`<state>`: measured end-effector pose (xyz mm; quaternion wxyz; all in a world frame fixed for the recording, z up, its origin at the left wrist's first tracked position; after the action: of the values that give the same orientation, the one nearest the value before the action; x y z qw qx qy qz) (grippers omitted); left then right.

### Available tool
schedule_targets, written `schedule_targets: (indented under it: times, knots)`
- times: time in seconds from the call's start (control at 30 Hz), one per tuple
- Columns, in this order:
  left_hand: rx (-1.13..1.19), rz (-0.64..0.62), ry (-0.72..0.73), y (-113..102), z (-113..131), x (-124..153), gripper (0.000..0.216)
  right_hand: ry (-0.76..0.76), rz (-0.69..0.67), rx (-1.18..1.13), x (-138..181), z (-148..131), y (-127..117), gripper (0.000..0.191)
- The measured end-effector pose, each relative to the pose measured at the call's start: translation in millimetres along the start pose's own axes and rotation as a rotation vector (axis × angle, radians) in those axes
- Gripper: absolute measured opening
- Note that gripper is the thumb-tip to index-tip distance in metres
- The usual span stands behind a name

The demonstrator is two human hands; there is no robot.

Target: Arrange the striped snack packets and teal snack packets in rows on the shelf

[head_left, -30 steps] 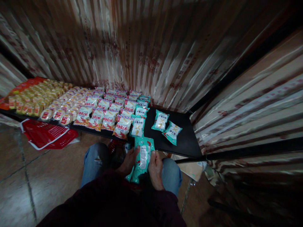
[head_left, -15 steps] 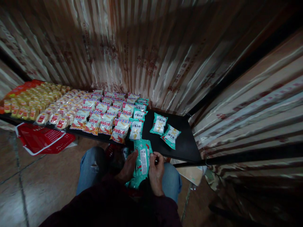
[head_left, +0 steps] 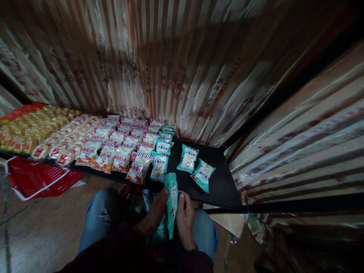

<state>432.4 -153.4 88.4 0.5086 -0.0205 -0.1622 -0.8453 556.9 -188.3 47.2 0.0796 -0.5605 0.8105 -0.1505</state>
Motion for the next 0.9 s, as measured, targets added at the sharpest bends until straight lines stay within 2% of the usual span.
schedule_targets:
  times: [0.1,0.17,0.3,0.43,0.53,0.6,0.7,0.77,0.9]
  knots:
    - [-0.024,-0.105,-0.011,5,0,-6,0.068,0.014,-0.018,-0.013,-2,-6,-4,0.048]
    - [-0.044,-0.134,-0.028,6,-5,-11,0.062,0.004,-0.049,-0.052,-4,-8,-6,0.051]
    - [-0.185,-0.078,0.051,3,-15,-21,0.046,0.006,-0.134,-0.175,-9,-5,-12,0.058]
    - [-0.345,-0.043,0.167,3,-21,-30,0.046,0.094,-0.235,-0.323,-13,0,-16,0.064]
    - [-0.439,-0.022,0.229,4,-21,-36,0.045,0.08,-0.339,-0.377,-16,-2,-12,0.063]
    - [-0.511,0.002,0.269,3,-20,-39,0.043,0.105,-0.315,-0.413,-20,-3,-10,0.061]
    - [-0.667,0.068,0.334,2,-15,-44,0.039,0.19,-0.205,-0.529,-28,-3,-7,0.059]
    - [-0.768,0.106,0.358,1,-12,-48,0.039,0.219,-0.196,-0.606,-35,-4,-6,0.06]
    - [-0.841,0.128,0.311,2,-10,-55,0.044,0.256,-0.159,-0.695,-51,-5,-9,0.064]
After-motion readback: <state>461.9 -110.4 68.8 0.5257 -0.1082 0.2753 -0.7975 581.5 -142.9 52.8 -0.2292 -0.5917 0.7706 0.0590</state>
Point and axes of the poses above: each hand's wrist, its own x-axis away from the middle knuckle, its own y-axis out of the palm, z = x × y, the point moved 3 cm from there along -x, towards the middle knuckle, and after that the axes turned 15 degrees about -z, right-handed, at the moved point
